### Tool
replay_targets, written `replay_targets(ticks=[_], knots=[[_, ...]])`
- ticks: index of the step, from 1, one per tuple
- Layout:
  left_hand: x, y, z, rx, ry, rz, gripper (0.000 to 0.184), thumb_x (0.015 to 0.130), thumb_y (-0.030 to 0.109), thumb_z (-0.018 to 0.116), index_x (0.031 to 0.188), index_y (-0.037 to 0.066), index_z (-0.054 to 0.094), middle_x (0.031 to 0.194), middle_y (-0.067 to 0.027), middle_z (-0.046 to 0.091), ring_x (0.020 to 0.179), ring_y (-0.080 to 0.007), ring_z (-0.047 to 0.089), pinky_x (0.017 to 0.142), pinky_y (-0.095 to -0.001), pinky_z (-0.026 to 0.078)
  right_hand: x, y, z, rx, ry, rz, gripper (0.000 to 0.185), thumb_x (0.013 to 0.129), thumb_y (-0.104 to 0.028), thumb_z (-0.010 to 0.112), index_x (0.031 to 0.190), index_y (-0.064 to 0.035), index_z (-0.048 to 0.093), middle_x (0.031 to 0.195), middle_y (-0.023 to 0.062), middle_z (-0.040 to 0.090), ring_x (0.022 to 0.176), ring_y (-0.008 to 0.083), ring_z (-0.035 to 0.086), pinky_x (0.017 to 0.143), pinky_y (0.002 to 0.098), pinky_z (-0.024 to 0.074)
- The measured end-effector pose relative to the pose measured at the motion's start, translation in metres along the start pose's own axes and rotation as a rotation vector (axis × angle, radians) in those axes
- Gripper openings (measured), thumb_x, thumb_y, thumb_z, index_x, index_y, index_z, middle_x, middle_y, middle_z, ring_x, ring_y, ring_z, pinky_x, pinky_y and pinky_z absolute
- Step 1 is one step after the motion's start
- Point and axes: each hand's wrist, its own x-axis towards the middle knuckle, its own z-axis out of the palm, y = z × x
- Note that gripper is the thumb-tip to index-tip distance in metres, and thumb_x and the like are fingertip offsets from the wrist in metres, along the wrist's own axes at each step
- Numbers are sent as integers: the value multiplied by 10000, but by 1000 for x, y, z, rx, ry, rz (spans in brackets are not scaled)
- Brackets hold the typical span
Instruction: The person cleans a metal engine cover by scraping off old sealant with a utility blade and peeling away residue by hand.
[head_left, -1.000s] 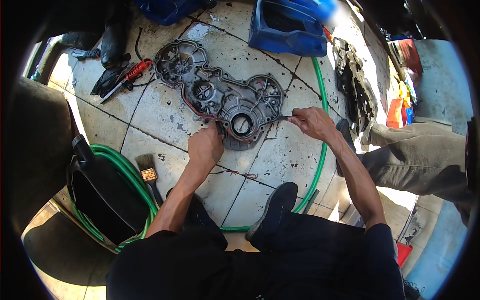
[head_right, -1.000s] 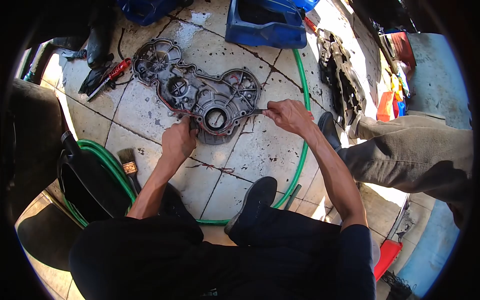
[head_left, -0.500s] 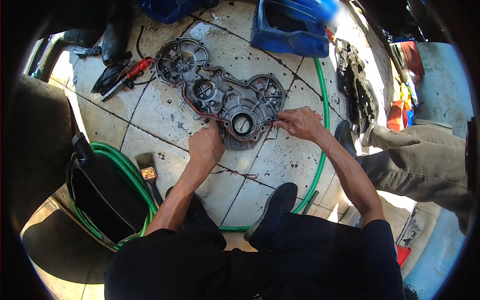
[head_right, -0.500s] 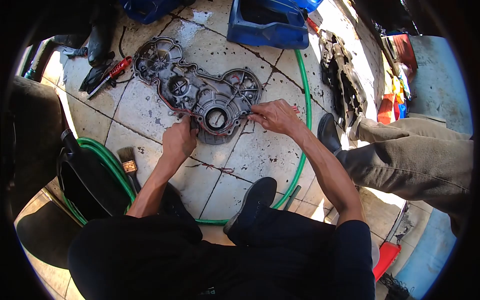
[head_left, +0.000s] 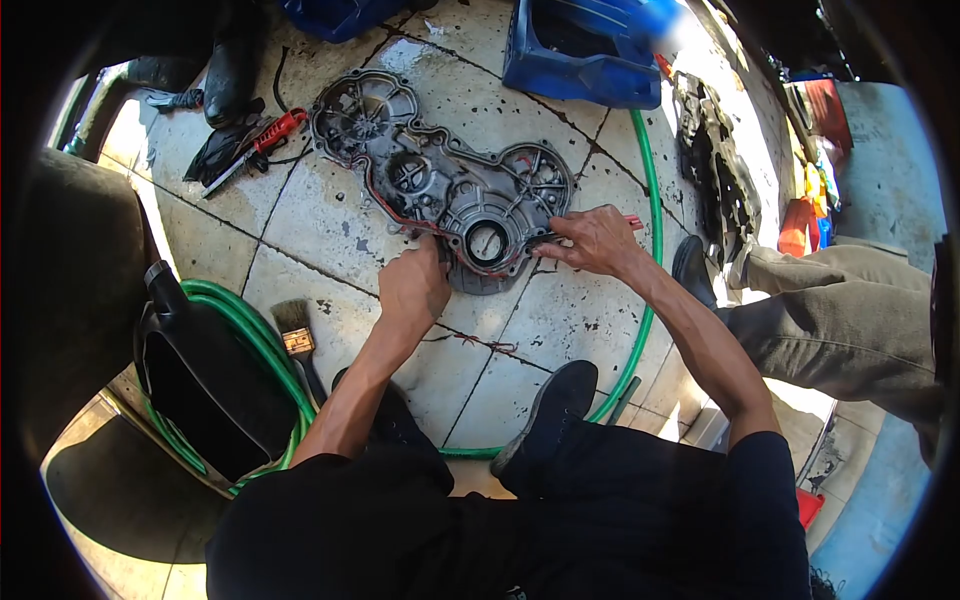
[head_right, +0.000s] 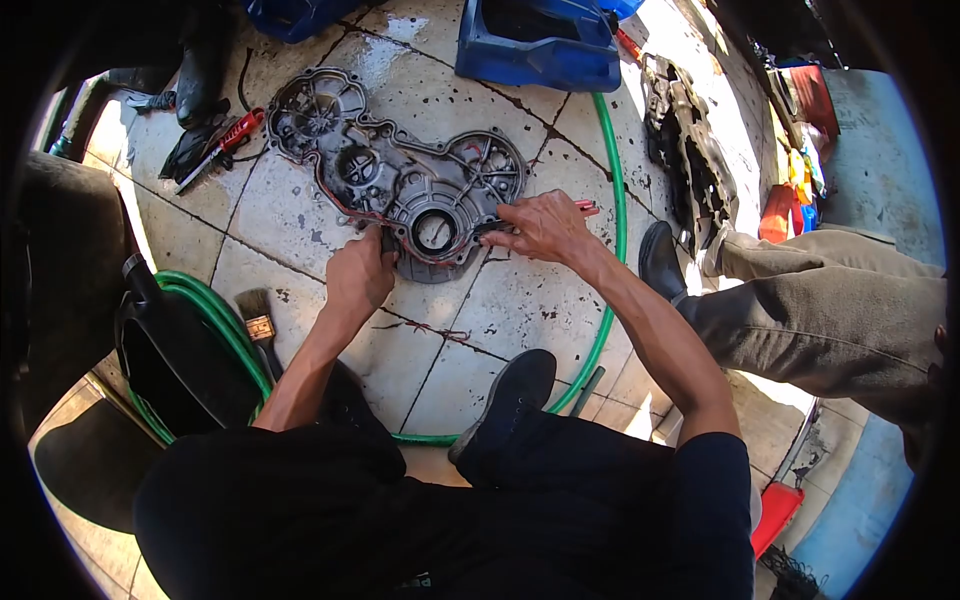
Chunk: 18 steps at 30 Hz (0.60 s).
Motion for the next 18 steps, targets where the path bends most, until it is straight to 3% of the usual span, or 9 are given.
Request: replay_targets(ticks=[4,8,10,18], knots=[[0,-1,2,3,17,6,262,854,156,677,1014,-19,567,797,-263,691,750,-445,690,672,-529,545,13,5,-6,3,13,-39,614,885,-679,582,673,-105,632,547,77,595,542,293,624,498,417,448],[0,-4,3,-1,31,10,251,856,155,670,1011,-14,567,788,-256,690,742,-444,688,664,-530,541,21,4,-21,-55,-108,-48,629,860,-698,595,643,-109,634,539,78,594,529,288,620,493,415,442],[0,-6,5,-27,34,10,320,867,205,684,1079,-2,564,796,-274,683,748,-465,673,657,-546,530,22,1,-22,-74,-134,-56,628,855,-699,600,643,-109,635,545,74,600,530,285,622,492,416,442],[1,-8,8,-37,29,20,305,870,198,681,1076,6,565,781,-270,683,739,-462,674,653,-545,530,-1,-11,-19,-22,112,-59,585,877,-645,627,659,-102,618,536,57,586,477,271,589,485,421,441]])
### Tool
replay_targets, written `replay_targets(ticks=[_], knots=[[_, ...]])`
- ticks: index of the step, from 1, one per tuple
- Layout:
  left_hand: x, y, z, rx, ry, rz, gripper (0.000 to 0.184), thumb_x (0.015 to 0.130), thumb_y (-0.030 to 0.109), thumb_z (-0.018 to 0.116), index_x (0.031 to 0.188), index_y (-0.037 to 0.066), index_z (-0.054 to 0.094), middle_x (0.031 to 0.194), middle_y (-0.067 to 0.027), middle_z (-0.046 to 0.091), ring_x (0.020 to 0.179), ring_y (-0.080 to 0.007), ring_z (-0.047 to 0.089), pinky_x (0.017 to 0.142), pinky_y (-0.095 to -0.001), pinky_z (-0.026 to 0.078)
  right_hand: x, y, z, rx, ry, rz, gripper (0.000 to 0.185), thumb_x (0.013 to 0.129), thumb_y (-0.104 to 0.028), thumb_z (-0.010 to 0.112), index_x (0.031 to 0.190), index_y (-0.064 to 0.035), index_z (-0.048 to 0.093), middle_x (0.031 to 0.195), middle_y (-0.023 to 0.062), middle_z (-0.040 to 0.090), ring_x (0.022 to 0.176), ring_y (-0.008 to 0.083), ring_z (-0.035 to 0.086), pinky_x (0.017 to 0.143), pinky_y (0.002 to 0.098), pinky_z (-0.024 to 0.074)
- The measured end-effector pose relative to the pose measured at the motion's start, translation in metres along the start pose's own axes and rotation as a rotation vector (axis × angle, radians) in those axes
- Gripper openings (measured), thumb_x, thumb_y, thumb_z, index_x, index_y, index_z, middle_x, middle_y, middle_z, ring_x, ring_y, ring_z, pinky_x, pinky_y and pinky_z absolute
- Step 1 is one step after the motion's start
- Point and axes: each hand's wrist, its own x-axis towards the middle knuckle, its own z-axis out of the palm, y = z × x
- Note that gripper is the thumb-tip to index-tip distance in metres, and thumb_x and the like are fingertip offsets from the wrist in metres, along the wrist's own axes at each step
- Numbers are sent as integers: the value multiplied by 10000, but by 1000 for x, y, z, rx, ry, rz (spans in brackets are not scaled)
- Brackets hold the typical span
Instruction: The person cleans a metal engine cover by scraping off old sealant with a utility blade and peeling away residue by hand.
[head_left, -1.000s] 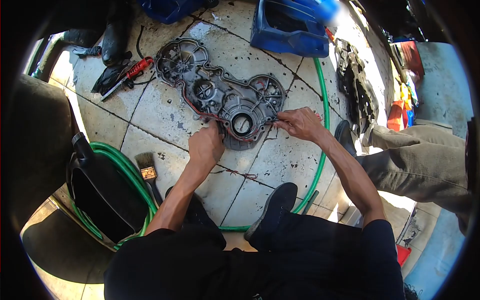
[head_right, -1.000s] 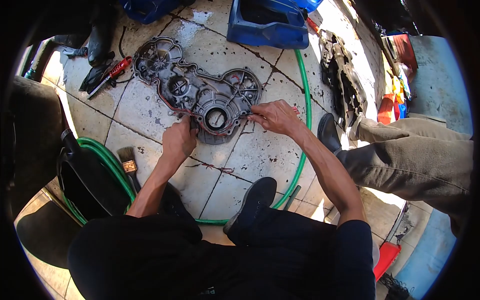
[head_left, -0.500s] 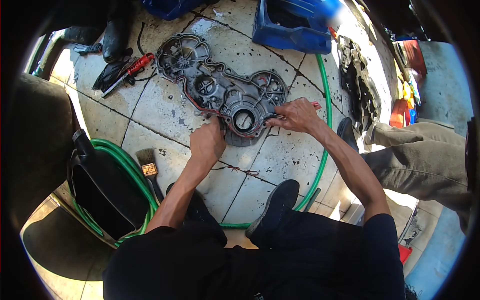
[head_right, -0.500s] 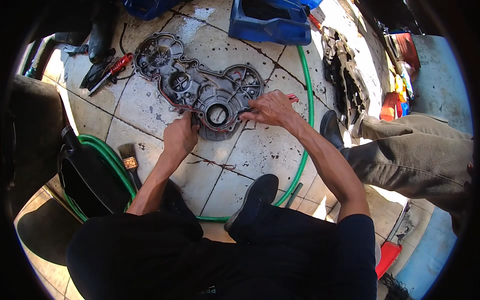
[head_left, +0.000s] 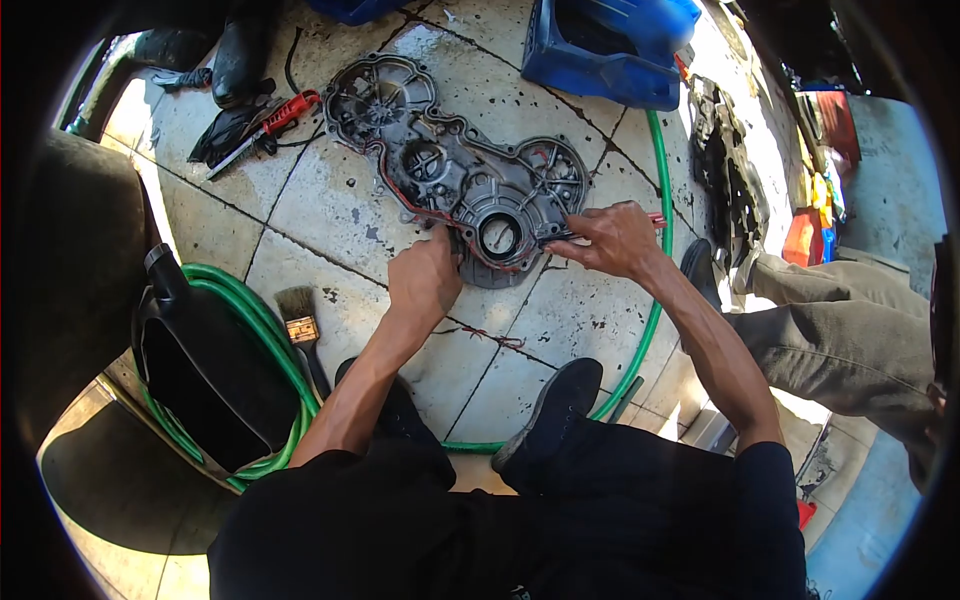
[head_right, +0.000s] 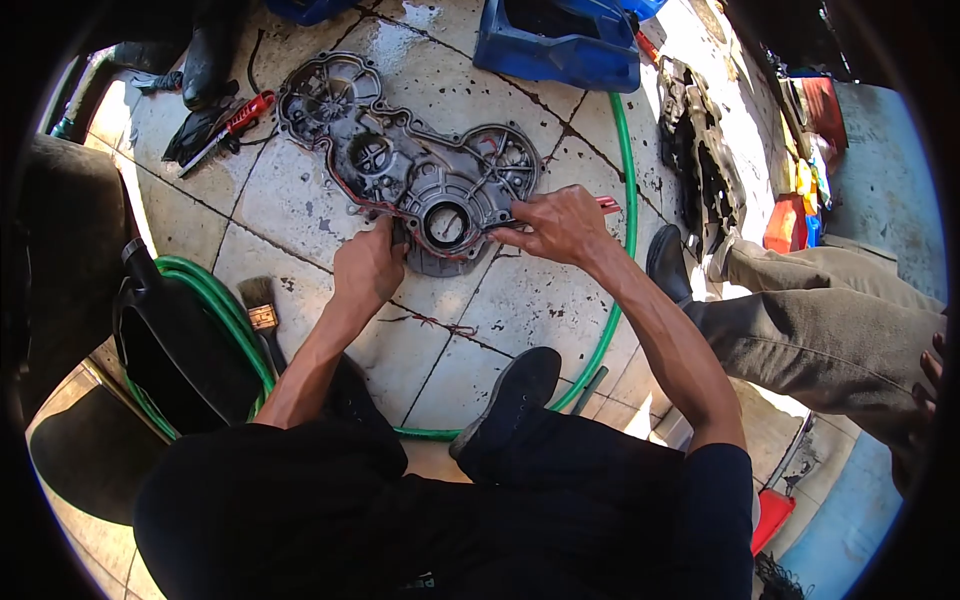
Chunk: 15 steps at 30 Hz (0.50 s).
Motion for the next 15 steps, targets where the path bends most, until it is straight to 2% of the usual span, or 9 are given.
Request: replay_targets(ticks=[1,3,4,6,10,12,13,14,15], knots=[[0,0,0,-1,1,3,302,870,196,681,1074,6,565,779,-269,682,736,-460,674,652,-545,529,-5,-6,-7,1,-3,4,585,877,-645,627,659,-102,618,536,57,586,477,271,589,485,421,441],[0,0,-2,-8,-2,8,303,870,196,683,1074,6,564,775,-268,681,732,-460,673,648,-545,527,-20,-20,-19,57,-366,-11,566,880,-640,614,716,-100,664,581,98,618,569,326,643,536,449,475],[0,0,-2,-13,0,13,304,869,196,684,1073,6,563,771,-267,680,727,-459,672,644,-546,526,-30,-23,-18,136,-459,-34,546,844,-607,670,718,-77,656,595,126,618,614,363,653,579,481,487],[0,1,-2,-17,8,19,306,869,195,685,1075,6,562,769,-265,680,726,-458,671,642,-546,524,-50,-23,-20,109,-630,-25,473,862,-509,696,827,-39,655,669,174,642,704,380,673,644,508,498],[-1,-1,-1,-33,-3,17,311,869,198,687,1077,7,558,768,-263,679,730,-458,670,642,-547,521,-67,0,-21,38,-513,135,405,931,-401,634,977,1,615,772,220,662,783,409,668,693,509,505],[0,0,-3,-31,-6,12,306,869,198,686,1070,7,556,771,-265,679,733,-458,669,646,-549,520,-53,9,-25,311,-386,374,341,981,-316,547,1052,17,559,842,243,664,817,434,661,708,505,501],[-1,1,-3,-30,-12,5,302,870,198,686,1064,8,554,775,-266,679,736,-459,668,651,-550,519,-52,14,-12,472,-252,410,329,1015,-307,498,1020,20,538,791,232,642,763,429,650,696,493,488],[-1,3,-3,-31,-11,14,302,870,198,686,1064,8,554,775,-266,679,736,-459,668,651,-550,519,-53,16,1,468,-247,417,329,1015,-307,498,1020,20,538,791,232,642,763,429,650,696,493,488],[-1,3,-3,-25,-7,11,298,870,197,685,1059,9,552,774,-266,678,736,-459,668,655,-551,518,-49,14,12,594,-172,533,340,1028,-313,484,1009,23,533,753,219,625,724,409,640,678,482,481]])
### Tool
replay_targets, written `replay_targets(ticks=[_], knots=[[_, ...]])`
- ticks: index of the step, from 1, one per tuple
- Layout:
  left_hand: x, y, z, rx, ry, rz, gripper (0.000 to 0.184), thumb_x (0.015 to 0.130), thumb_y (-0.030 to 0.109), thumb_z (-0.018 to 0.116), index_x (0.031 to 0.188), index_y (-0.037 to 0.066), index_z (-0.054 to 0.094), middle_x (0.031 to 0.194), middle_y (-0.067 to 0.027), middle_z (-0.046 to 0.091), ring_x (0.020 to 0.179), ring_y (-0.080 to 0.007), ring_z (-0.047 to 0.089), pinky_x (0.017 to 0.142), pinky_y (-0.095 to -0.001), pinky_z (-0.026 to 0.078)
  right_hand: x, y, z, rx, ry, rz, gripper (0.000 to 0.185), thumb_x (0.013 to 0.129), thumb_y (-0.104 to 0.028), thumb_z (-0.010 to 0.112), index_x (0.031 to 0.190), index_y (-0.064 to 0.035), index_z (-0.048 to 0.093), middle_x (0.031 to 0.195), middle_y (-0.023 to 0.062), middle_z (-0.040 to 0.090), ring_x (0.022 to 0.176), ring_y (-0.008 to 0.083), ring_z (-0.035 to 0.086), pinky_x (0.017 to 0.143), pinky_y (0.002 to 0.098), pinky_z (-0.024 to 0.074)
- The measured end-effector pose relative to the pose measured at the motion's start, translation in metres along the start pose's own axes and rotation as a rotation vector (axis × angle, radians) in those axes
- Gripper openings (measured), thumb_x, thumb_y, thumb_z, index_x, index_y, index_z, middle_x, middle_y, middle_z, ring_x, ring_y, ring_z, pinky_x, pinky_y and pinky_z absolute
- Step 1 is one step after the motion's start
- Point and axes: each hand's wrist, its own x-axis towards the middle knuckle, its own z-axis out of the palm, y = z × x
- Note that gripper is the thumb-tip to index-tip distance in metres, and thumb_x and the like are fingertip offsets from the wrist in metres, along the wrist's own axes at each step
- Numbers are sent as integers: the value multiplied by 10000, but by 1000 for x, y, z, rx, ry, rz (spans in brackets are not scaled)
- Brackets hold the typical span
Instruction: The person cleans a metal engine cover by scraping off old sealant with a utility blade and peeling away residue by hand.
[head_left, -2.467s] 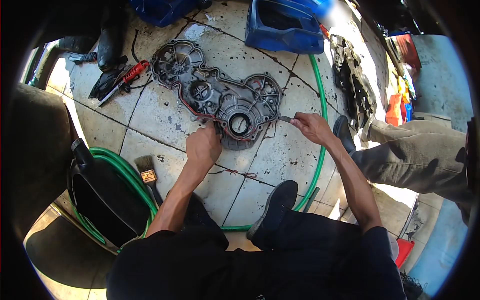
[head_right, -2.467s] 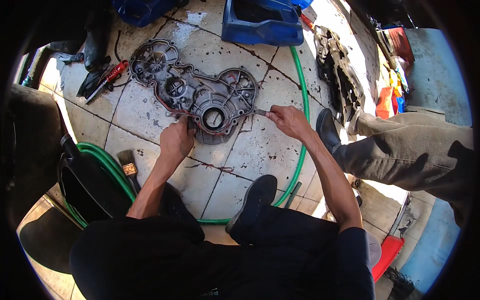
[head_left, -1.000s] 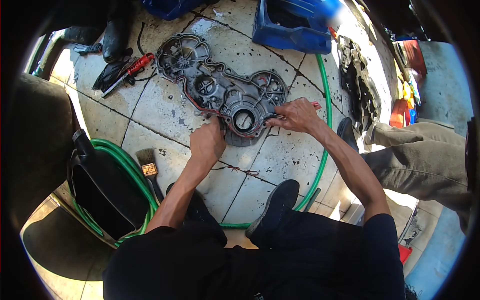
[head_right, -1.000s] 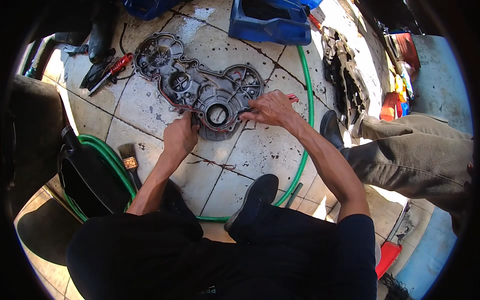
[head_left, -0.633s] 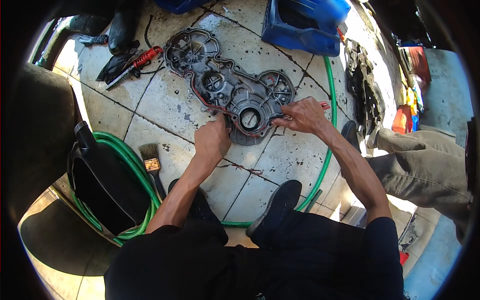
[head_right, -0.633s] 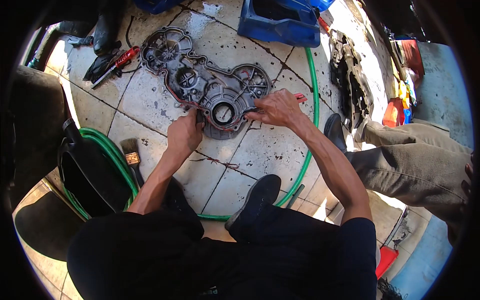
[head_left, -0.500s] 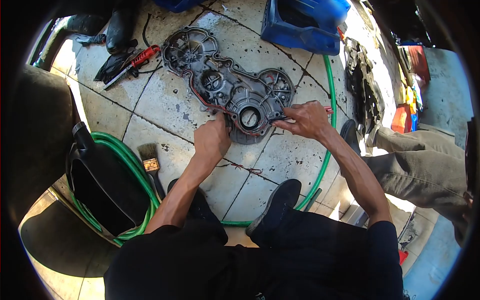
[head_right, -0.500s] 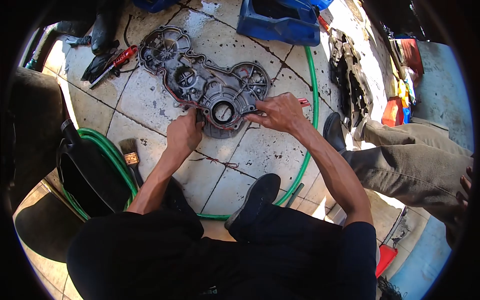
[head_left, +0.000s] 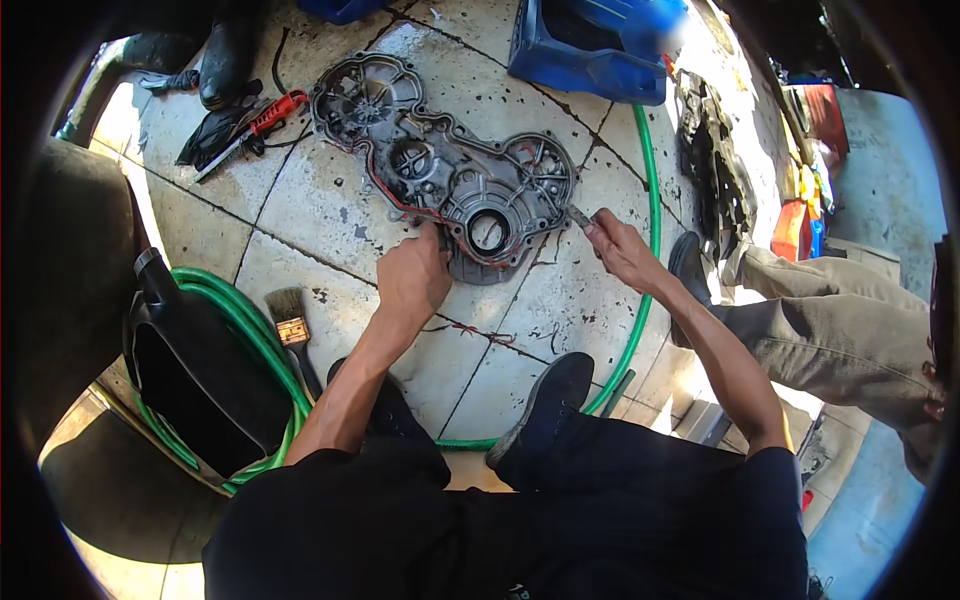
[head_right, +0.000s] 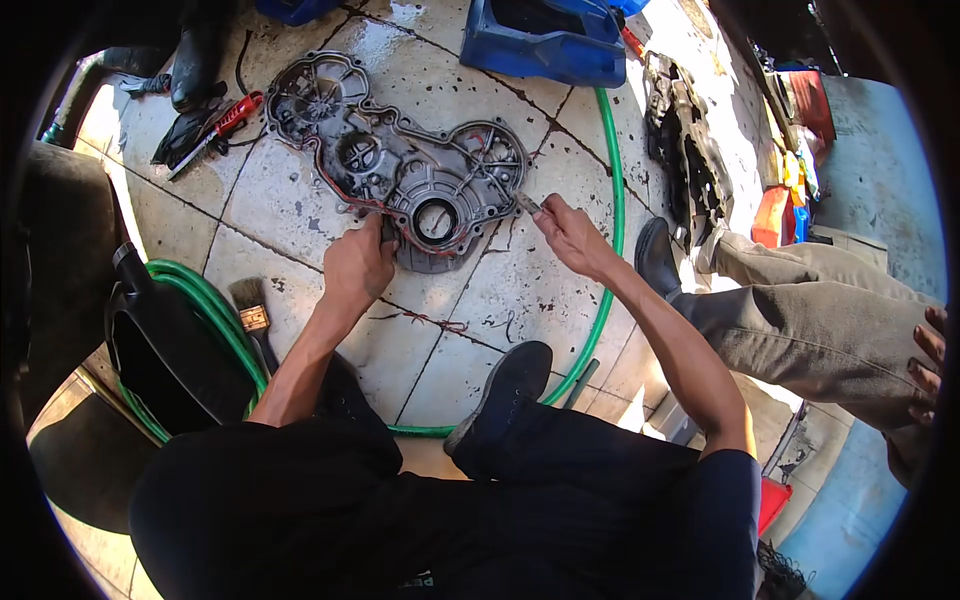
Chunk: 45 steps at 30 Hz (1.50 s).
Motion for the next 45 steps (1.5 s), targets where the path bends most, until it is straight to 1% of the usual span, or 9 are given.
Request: replay_targets(ticks=[3,9,12,16,21,31,37,40,45], knots=[[-2,-3,1,-4,16,-1,300,871,196,683,1065,10,550,773,-265,678,738,-459,669,660,-553,518,6,16,56,309,235,100,407,1067,-351,442,957,29,536,640,177,577,571,354,589,574,452,449],[-3,-1,1,-6,13,-20,304,869,194,684,1070,10,550,781,-261,681,745,-464,667,669,-560,516,-5,-16,110,295,428,301,424,1069,-349,459,907,30,559,617,181,579,563,337,598,562,453,443],[-2,0,1,9,17,-14,290,862,181,681,1049,0,552,787,-259,686,745,-457,674,668,-550,525,-6,-15,98,482,445,332,395,1067,-326,468,928,33,558,674,280,592,632,481,590,576,492,442],[-2,2,0,24,8,-22,284,856,167,676,1040,-13,555,785,-258,688,742,-449,682,665,-540,536,-12,-37,125,278,310,74,394,1063,-307,483,899,44,559,691,297,600,656,479,620,567,497,450],[-4,-2,4,-23,30,-18,294,871,184,672,1069,6,550,764,-275,670,736,-481,654,662,-567,507,-9,-42,118,346,419,228,384,1056,-312,491,918,38,567,658,316,584,643,500,613,562,528,446],[-3,-1,4,-18,23,-31,291,876,192,671,1070,9,553,772,-280,671,743,-483,658,662,-562,513,-8,-84,58,-188,-71,142,473,1039,-378,452,935,34,660,812,323,666,789,511,654,719,574,510],[-2,-3,5,-11,36,-8,287,881,199,669,1064,8,559,775,-273,676,747,-475,663,664,-557,518,-1,-88,50,-239,-44,73,503,1023,-378,495,815,49,663,767,306,642,731,516,616,677,577,467],[-3,0,2,-17,36,-17,282,881,199,670,1056,5,561,777,-274,677,748,-472,665,666,-555,521,-1,-86,44,-204,6,113,483,1036,-372,458,963,72,633,768,330,645,762,520,641,715,586,499],[-3,-4,3,-5,24,-8,285,878,201,675,1050,4,564,780,-274,679,754,-471,668,668,-553,524,-18,-61,97,-102,51,50,479,1063,-381,417,908,47,567,690,302,622,666,509,617,624,586,470]])
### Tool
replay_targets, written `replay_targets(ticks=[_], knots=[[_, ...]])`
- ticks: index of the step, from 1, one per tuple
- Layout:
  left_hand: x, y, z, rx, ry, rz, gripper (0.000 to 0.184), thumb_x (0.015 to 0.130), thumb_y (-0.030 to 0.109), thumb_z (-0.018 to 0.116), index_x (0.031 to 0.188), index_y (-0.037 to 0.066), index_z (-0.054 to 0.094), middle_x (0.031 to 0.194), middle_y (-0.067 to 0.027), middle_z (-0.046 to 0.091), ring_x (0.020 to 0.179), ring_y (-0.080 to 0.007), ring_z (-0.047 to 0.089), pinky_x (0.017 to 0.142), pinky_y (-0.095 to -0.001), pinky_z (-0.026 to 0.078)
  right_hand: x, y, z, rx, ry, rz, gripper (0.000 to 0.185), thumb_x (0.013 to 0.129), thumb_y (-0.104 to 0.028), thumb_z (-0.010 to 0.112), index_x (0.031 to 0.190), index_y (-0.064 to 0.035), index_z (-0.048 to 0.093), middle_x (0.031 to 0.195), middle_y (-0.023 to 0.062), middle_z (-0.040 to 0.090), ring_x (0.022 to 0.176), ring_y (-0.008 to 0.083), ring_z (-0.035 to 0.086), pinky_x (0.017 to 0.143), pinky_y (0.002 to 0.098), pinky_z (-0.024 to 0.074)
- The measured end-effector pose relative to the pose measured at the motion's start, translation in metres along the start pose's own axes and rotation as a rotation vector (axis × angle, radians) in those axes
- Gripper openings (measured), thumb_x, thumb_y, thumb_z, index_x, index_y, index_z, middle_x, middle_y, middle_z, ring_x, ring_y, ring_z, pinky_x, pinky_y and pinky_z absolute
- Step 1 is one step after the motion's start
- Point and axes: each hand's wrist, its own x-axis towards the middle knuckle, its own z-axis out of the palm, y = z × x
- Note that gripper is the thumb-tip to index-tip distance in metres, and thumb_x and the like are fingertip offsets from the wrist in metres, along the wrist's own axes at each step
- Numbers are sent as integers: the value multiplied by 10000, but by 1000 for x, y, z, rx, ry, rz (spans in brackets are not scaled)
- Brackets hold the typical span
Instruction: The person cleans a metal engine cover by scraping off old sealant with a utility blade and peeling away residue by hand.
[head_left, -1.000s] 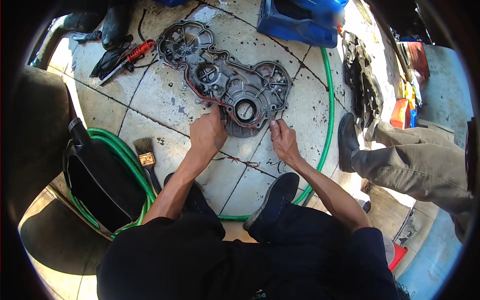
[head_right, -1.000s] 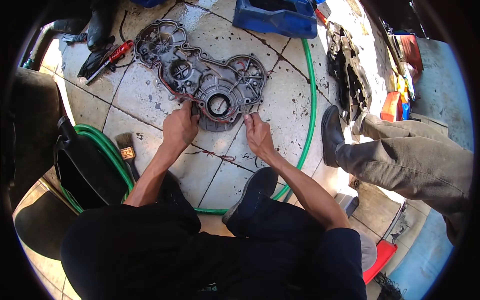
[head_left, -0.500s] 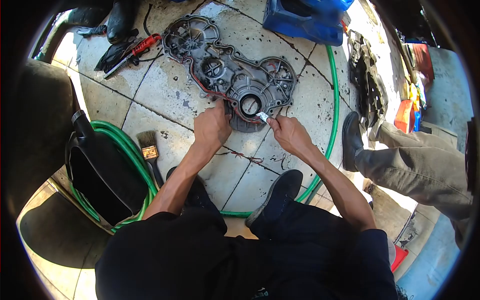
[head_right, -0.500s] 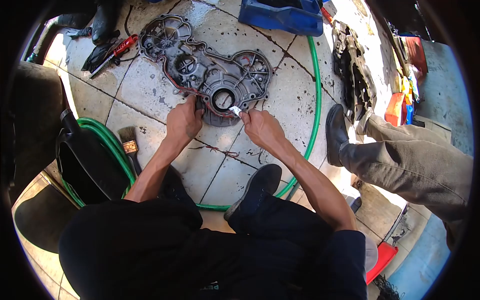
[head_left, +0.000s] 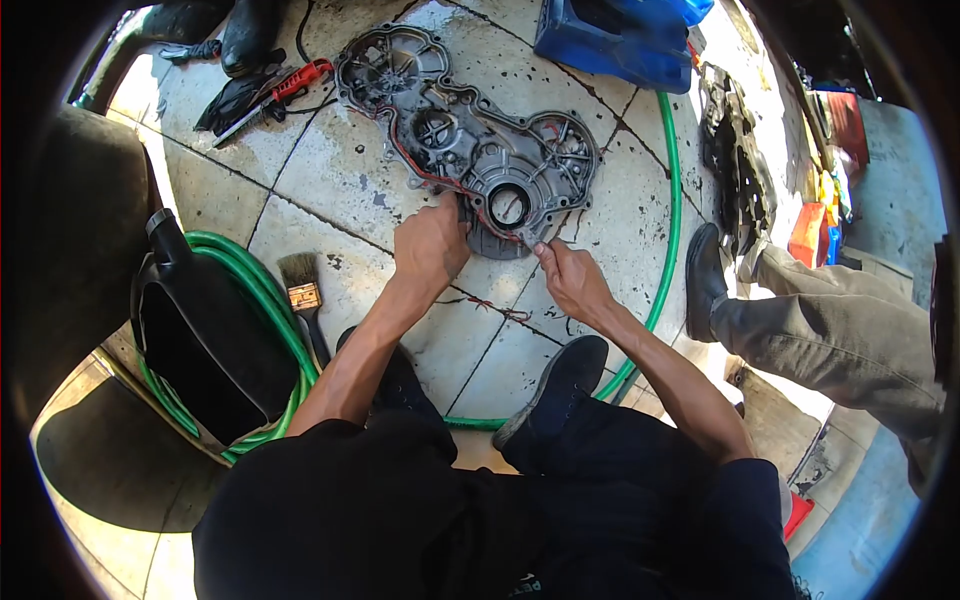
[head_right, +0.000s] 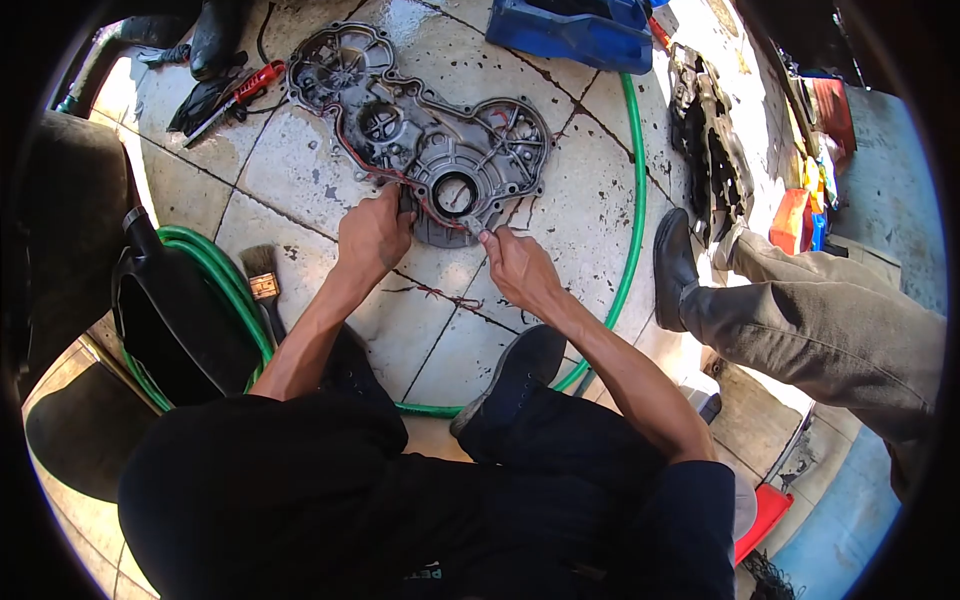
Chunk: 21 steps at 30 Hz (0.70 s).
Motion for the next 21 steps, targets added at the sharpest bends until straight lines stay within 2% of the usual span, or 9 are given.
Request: replay_targets(ticks=[2,3,4,7,8,11,15,18,21], knots=[[2,2,-1,5,-6,9,287,875,202,678,1049,4,564,780,-273,679,756,-470,669,669,-552,525,4,9,11,180,163,21,441,1070,-343,420,919,45,564,705,304,625,672,501,622,605,570,464],[1,2,-1,7,-7,7,288,873,202,680,1049,5,565,781,-273,679,757,-470,670,669,-552,525,8,9,11,203,238,105,407,1073,-311,425,920,43,555,705,312,617,684,510,616,608,570,456],[2,2,-2,9,-3,6,289,872,202,682,1049,6,565,781,-274,679,757,-470,670,669,-552,525,6,7,15,203,243,103,407,1073,-311,425,920,43,555,705,312,617,684,510,616,608,570,456],[1,2,0,1,-1,-6,288,870,199,683,1049,7,566,784,-277,678,759,-469,670,671,-552,526,-9,-3,36,235,184,-93,415,1073,-325,434,915,38,558,688,319,603,656,522,599,573,564,442],[0,2,0,4,-4,-2,288,870,199,683,1049,7,566,784,-277,678,759,-469,670,671,-552,526,-8,-2,36,238,187,-88,415,1073,-325,434,915,38,558,688,319,603,656,522,599,573,564,442],[1,2,-1,8,18,-2,291,870,201,684,1051,7,565,788,-280,678,760,-473,669,674,-552,526,10,5,27,342,335,127,397,1070,-310,445,910,38,553,697,324,602,666,527,598,587,571,437],[-1,4,1,5,1,-13,296,869,204,686,1051,6,563,786,-281,678,759,-477,668,675,-552,526,-5,5,36,240,228,-8,395,1073,-302,444,917,43,556,654,310,592,640,513,604,551,563,436],[0,4,2,0,8,-14,295,869,202,685,1048,3,560,784,-283,678,757,-477,668,673,-553,525,6,10,27,308,322,88,391,1072,-300,445,910,41,550,651,310,588,640,509,604,560,556,442],[-1,3,2,-11,9,-19,294,869,199,685,1045,1,557,784,-284,677,753,-476,668,671,-555,524,-3,6,39,284,261,23,391,1074,-298,444,909,40,551,648,308,585,620,500,600,534,543,434]])
